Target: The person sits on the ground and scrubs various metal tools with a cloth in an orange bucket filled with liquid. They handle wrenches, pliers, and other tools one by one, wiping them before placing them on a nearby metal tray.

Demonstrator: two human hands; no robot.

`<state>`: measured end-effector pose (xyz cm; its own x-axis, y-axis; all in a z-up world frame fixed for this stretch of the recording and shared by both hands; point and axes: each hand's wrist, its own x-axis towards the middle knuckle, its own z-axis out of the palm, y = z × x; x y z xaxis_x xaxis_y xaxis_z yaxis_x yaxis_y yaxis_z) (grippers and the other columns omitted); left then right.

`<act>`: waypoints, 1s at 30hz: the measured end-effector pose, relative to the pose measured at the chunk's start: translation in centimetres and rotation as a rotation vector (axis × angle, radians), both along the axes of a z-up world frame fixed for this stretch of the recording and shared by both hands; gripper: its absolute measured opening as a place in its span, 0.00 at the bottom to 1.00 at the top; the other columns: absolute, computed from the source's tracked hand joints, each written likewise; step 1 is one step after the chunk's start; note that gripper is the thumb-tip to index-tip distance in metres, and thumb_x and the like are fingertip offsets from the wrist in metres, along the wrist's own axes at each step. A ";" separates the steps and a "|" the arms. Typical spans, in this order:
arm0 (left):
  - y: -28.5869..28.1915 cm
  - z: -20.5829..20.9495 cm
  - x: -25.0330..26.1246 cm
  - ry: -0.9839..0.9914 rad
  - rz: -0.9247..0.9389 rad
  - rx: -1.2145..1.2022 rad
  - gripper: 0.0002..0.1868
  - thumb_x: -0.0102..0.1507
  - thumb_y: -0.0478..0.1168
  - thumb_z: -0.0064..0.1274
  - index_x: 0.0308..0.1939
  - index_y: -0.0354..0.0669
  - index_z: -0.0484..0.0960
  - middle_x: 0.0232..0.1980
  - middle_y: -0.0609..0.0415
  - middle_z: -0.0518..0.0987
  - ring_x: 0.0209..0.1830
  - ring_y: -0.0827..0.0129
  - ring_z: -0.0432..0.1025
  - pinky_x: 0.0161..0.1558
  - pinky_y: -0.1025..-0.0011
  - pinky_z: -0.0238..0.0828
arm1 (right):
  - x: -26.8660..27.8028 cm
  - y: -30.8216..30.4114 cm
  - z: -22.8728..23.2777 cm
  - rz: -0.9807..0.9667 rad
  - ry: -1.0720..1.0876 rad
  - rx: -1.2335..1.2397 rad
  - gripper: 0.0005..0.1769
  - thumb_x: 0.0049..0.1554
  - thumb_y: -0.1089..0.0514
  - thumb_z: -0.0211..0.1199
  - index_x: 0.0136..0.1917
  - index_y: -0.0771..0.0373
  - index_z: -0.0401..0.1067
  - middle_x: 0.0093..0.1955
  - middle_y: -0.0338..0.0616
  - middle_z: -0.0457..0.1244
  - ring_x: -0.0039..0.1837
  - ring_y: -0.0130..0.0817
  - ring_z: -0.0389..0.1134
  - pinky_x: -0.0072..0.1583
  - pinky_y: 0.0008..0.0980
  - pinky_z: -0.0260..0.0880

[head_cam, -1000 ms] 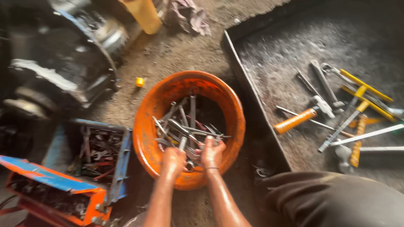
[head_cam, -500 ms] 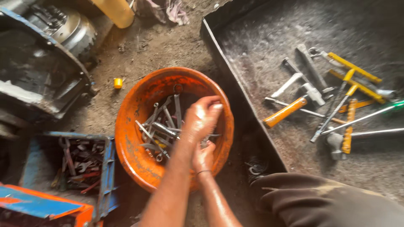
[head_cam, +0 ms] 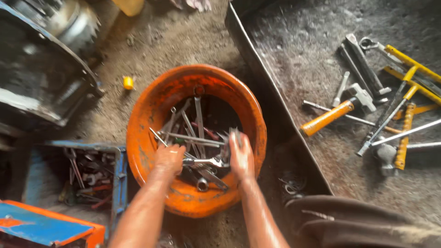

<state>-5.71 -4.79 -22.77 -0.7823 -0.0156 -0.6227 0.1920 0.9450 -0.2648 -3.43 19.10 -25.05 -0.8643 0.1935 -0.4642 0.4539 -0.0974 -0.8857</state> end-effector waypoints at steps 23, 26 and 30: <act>3.2 2.3 15.3 -0.418 1.912 1.497 0.17 0.68 0.53 0.55 0.54 0.48 0.78 0.27 0.65 0.66 0.17 0.86 0.58 0.17 0.85 0.52 | -9.1 -0.8 -3.2 0.676 0.041 0.373 0.26 0.58 0.50 0.65 0.69 0.50 0.68 0.61 0.49 0.67 0.63 0.45 0.69 0.63 0.42 0.70; 4.1 3.3 15.7 -0.502 2.010 1.812 0.15 0.69 0.52 0.52 0.53 0.51 0.76 0.25 0.66 0.63 0.16 0.86 0.56 0.15 0.85 0.51 | -7.0 -0.9 -1.0 0.504 0.209 -0.044 0.22 0.63 0.47 0.62 0.67 0.58 0.71 0.56 0.45 0.68 0.58 0.37 0.67 0.59 0.37 0.67; 5.2 5.9 16.8 -0.659 1.966 2.077 0.14 0.70 0.52 0.50 0.55 0.52 0.77 0.25 0.67 0.62 0.15 0.86 0.55 0.15 0.85 0.51 | -2.6 -3.2 0.2 0.455 0.630 0.063 0.20 0.66 0.48 0.62 0.65 0.62 0.70 0.57 0.48 0.62 0.60 0.34 0.61 0.60 0.35 0.63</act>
<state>11.10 0.36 -16.88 -0.5577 0.4276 -0.7114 -0.6609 -0.7473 0.0690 -6.05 15.89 -24.89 -0.9619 -0.2342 0.1409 -0.1536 0.0366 -0.9875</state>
